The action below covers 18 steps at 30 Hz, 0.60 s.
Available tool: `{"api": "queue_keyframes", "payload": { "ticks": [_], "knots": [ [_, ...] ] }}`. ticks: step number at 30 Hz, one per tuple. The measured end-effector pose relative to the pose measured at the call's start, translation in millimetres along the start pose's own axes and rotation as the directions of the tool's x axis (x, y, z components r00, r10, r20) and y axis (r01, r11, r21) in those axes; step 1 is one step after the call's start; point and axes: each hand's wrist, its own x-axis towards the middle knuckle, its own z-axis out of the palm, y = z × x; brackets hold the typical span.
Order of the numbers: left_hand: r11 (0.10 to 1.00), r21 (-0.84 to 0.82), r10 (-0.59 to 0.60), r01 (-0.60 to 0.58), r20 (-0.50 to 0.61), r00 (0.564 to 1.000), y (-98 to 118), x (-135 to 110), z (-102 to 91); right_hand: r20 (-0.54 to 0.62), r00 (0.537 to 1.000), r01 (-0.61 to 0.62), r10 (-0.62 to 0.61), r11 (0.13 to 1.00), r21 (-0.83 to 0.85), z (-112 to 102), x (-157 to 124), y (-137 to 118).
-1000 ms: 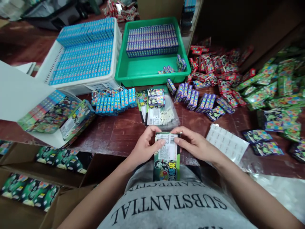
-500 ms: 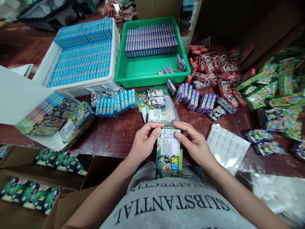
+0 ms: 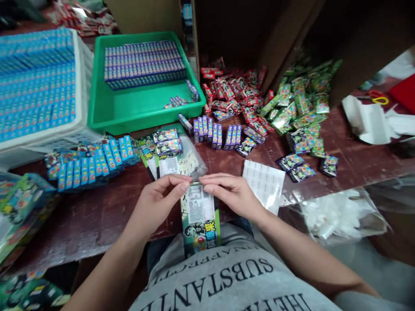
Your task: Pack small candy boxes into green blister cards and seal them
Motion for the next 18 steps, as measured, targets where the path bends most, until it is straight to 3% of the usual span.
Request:
{"api": "queue_keyframes", "payload": {
  "ticks": [5,9,12,15,16,18],
  "knots": [
    [0.998,-0.032,-0.057,0.057,0.028,0.998,18.0,16.3,16.8,-0.099,0.952,-0.259,0.288,0.937,0.233,-10.8,5.6,-2.3],
    [0.999,-0.015,-0.032,0.034,0.129,0.991,26.1,24.5,27.4,-0.094,0.936,-0.302,0.339,0.91,0.284,-27.9,-2.6,-2.0],
    [0.999,0.032,-0.02,0.014,0.21,0.978,26.8,28.3,35.5,-0.022,0.957,-0.282,0.289,0.946,0.159,-48.1,-17.8,-2.5],
    [0.997,0.055,0.037,-0.054,0.269,0.962,20.9,36.9,51.3,0.036,0.991,-0.121,0.126,0.987,-0.107,-78.6,-28.2,-2.9],
    [0.995,0.06,0.055,-0.077,0.304,0.951,18.2,41.0,58.9,0.022,0.998,-0.049,0.056,0.966,-0.255,-91.6,-28.9,-2.7],
    [0.991,0.067,0.077,-0.112,0.394,0.916,13.6,49.6,76.3,-0.036,0.998,0.019,-0.049,0.809,-0.588,-119.7,-26.2,-1.2]
  ]
}}
